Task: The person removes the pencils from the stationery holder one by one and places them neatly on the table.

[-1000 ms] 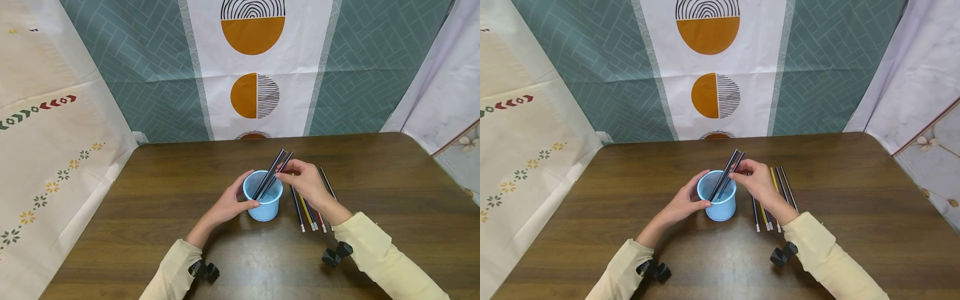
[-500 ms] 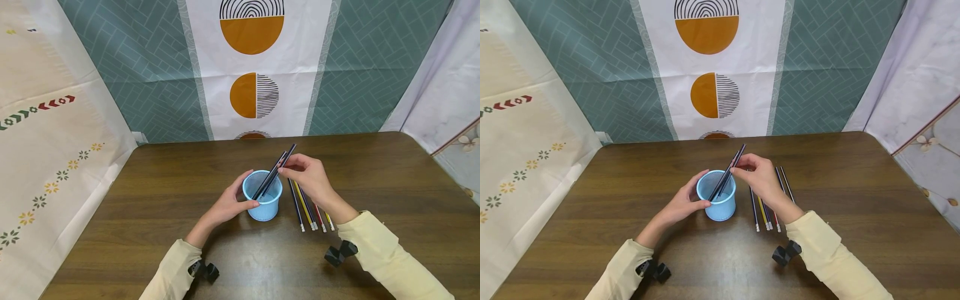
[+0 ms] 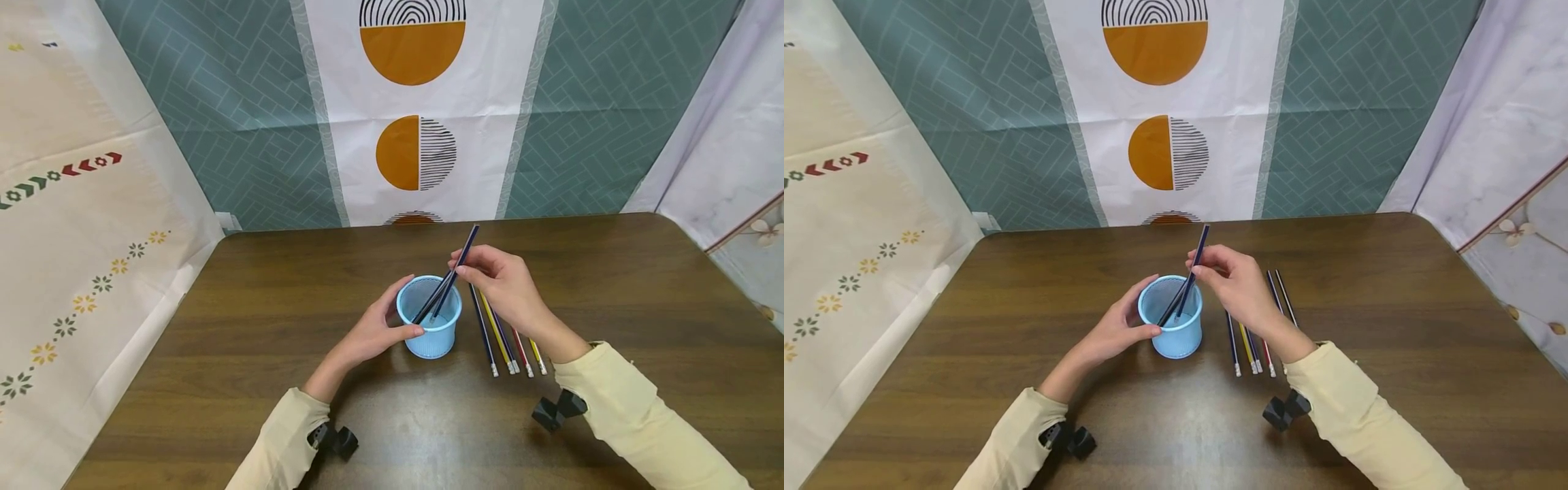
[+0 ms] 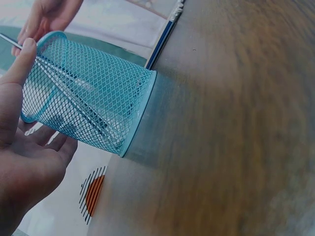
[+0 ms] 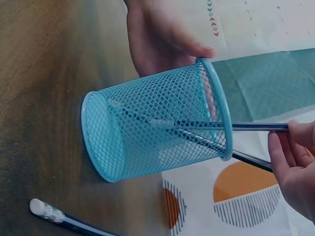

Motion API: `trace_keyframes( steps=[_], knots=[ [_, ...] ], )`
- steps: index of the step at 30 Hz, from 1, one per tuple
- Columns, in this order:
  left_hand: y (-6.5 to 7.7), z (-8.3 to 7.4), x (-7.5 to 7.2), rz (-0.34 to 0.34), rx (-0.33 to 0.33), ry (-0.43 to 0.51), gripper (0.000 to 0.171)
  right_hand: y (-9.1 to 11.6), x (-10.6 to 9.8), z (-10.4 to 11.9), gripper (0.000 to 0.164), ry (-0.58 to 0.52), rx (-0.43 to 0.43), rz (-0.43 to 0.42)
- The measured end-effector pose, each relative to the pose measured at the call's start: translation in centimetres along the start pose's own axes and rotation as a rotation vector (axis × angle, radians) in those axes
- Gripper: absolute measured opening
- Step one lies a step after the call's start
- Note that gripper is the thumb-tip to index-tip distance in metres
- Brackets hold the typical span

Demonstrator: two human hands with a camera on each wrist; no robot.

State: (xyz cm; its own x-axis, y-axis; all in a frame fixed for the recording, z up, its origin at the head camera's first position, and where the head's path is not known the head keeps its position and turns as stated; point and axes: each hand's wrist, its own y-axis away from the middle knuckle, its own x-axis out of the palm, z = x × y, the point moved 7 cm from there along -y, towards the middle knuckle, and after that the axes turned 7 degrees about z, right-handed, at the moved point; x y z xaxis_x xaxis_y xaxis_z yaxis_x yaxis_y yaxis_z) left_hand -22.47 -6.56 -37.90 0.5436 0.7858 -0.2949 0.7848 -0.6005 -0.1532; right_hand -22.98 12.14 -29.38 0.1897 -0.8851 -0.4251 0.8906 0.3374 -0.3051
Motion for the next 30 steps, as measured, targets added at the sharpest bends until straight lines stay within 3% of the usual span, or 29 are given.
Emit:
trace_keyframes(
  steps=[4, 11, 30],
  knots=[
    [0.0, 0.0, 0.0, -0.002, -0.005, 0.001, 0.088, -0.2, -0.3, 0.6, 0.015, 0.007, -0.017, -0.009],
    [-0.1, 0.0, 0.0, -0.003, -0.011, 0.011, 0.090, -0.4, -1.2, 1.8, 0.015, -0.073, -0.072, -0.028],
    [0.0, -0.1, -0.2, -0.006, 0.006, -0.008, 0.093, -0.2, -4.5, 5.7, 0.012, -0.020, -0.160, -0.106]
  ],
)
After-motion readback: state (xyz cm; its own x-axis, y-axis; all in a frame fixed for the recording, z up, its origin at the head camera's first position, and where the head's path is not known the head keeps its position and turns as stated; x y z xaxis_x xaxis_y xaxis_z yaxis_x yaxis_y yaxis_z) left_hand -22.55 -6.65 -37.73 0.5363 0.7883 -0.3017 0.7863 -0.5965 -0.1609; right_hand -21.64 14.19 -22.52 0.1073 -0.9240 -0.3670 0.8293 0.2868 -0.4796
